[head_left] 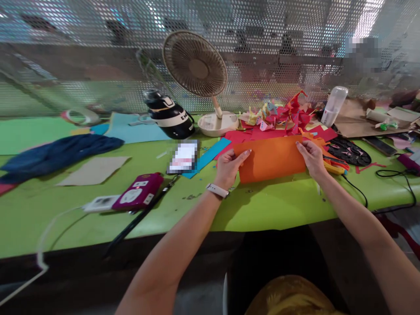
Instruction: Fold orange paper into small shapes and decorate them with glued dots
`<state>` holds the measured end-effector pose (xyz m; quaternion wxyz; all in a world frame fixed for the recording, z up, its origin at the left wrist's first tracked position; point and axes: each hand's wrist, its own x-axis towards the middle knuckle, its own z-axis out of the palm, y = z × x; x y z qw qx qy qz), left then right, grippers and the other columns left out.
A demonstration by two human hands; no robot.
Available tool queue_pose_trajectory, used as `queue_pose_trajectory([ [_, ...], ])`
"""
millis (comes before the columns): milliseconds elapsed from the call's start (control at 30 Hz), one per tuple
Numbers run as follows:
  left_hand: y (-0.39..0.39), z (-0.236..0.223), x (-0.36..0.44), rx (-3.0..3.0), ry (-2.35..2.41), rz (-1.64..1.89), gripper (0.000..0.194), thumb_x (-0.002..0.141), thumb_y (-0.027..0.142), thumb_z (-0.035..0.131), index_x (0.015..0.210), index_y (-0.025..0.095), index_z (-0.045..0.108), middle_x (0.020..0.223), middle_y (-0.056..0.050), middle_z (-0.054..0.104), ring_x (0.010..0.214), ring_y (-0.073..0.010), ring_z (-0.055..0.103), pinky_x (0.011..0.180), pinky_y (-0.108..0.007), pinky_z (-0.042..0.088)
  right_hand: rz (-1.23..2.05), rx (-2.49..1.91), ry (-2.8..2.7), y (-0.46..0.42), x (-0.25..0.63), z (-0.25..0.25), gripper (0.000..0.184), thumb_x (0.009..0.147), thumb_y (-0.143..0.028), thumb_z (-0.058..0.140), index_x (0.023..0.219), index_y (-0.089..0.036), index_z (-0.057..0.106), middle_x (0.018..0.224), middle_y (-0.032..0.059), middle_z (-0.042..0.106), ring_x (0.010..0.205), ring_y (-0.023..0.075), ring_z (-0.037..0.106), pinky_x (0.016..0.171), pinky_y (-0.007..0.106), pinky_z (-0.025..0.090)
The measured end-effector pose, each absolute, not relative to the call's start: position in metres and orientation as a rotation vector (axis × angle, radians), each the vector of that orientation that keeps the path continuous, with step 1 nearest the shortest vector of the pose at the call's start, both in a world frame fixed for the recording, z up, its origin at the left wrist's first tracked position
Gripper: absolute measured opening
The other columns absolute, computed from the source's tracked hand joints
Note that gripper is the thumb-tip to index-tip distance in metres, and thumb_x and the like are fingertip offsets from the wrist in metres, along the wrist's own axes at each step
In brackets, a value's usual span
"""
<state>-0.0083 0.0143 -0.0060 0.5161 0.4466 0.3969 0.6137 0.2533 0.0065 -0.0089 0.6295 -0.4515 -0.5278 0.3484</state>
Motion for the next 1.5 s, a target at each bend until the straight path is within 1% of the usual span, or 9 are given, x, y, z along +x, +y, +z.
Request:
queue_pose_trajectory([
  [100, 0.0128, -0.0037, -0.0077, 1.077, 0.961, 1.468, 0.041, 0.050, 0.044, 0.094, 0.072, 0.016, 0.073, 0.059, 0.002, 0.063, 0.049, -0.0078, 0.049, 0.048, -0.022, 0.042, 0.801, -1.048, -1.222, 0.0069, 0.2542, -0.0091, 0.042, 0.072, -0.064, 0.073, 0.083, -0.024, 0.063, 0.073, -0.0007, 0.062, 0.068, 0.0152, 0.058, 0.063, 0.029, 0.047],
  [233, 0.0128, -0.0038, -0.0083, 1.109, 0.990, 1.495, 0.038, 0.051, 0.044, 0.093, 0.066, 0.017, 0.071, 0.055, 0.003, 0.060, 0.048, -0.0078, 0.046, 0.046, -0.021, 0.039, 0.769, -1.047, -1.223, 0.0074, 0.2530, -0.0091, 0.044, 0.071, -0.066, 0.073, 0.082, -0.024, 0.062, 0.074, -0.0005, 0.060, 0.069, 0.0152, 0.057, 0.063, 0.029, 0.046],
  [300, 0.0132, -0.0043, -0.0087, 1.116, 1.004, 1.506, 0.036, 0.052, 0.043, 0.093, 0.065, 0.018, 0.070, 0.052, 0.003, 0.057, 0.047, -0.0082, 0.044, 0.046, -0.022, 0.039, 0.740, -1.057, -1.231, 0.0069, 0.2520, -0.0084, 0.046, 0.072, -0.068, 0.071, 0.080, -0.024, 0.062, 0.070, -0.0010, 0.056, 0.066, 0.0142, 0.052, 0.060, 0.028, 0.043],
  [433, 0.0128, -0.0030, -0.0085, 1.114, 1.024, 1.507, 0.034, 0.051, 0.038, 0.093, 0.066, 0.018, 0.071, 0.051, 0.004, 0.057, 0.046, -0.0077, 0.045, 0.045, -0.021, 0.038, 0.671, -1.072, -1.240, 0.0053, 0.2500, -0.0054, 0.051, 0.074, -0.073, 0.067, 0.073, -0.023, 0.058, 0.064, -0.0037, 0.041, 0.058, 0.0111, 0.036, 0.053, 0.027, 0.030],
  [567, 0.0120, -0.0016, -0.0084, 1.083, 1.025, 1.498, 0.036, 0.049, 0.038, 0.093, 0.069, 0.018, 0.072, 0.055, 0.003, 0.061, 0.047, -0.0081, 0.048, 0.046, -0.021, 0.043, 0.676, -1.052, -1.236, 0.0051, 0.2486, -0.0031, 0.056, 0.071, -0.077, 0.066, 0.071, -0.022, 0.057, 0.064, -0.0040, 0.037, 0.059, 0.0107, 0.031, 0.053, 0.028, 0.024],
  [767, 0.0137, -0.0054, -0.0103, 1.080, 1.018, 1.493, 0.037, 0.049, 0.040, 0.094, 0.065, 0.018, 0.069, 0.051, 0.005, 0.056, 0.046, -0.0079, 0.047, 0.045, -0.021, 0.043, 0.709, -1.047, -1.234, 0.0066, 0.2476, -0.0044, 0.056, 0.070, -0.078, 0.065, 0.069, -0.023, 0.054, 0.064, -0.0039, 0.035, 0.059, 0.0110, 0.030, 0.054, 0.028, 0.023],
  [933, 0.0148, -0.0070, -0.0102, 1.068, 1.029, 1.494, 0.041, 0.047, 0.041, 0.095, 0.073, 0.018, 0.073, 0.057, 0.003, 0.062, 0.050, -0.0094, 0.053, 0.049, -0.022, 0.046, 0.725, -1.058, -1.230, 0.0064, 0.2472, -0.0051, 0.055, 0.071, -0.077, 0.065, 0.073, -0.023, 0.056, 0.065, -0.0036, 0.038, 0.059, 0.0113, 0.030, 0.054, 0.028, 0.023],
  [1133, 0.0144, -0.0063, -0.0103, 1.039, 1.048, 1.483, 0.044, 0.044, 0.041, 0.096, 0.073, 0.017, 0.073, 0.061, 0.002, 0.066, 0.052, -0.0109, 0.056, 0.050, -0.023, 0.049, 0.734, -1.058, -1.225, 0.0064, 0.2471, -0.0045, 0.054, 0.071, -0.075, 0.065, 0.071, -0.023, 0.054, 0.064, -0.0041, 0.035, 0.059, 0.0111, 0.029, 0.054, 0.028, 0.022],
  [1500, 0.0145, -0.0082, -0.0118, 1.057, 1.026, 1.465, 0.042, 0.049, 0.041, 0.095, 0.079, 0.018, 0.076, 0.070, 0.000, 0.071, 0.061, -0.0142, 0.065, 0.057, -0.025, 0.055, 0.756, -1.063, -1.229, 0.0061, 0.2477, -0.0043, 0.051, 0.072, -0.072, 0.066, 0.069, -0.023, 0.050, 0.064, -0.0042, 0.035, 0.059, 0.0112, 0.030, 0.054, 0.028, 0.024],
])
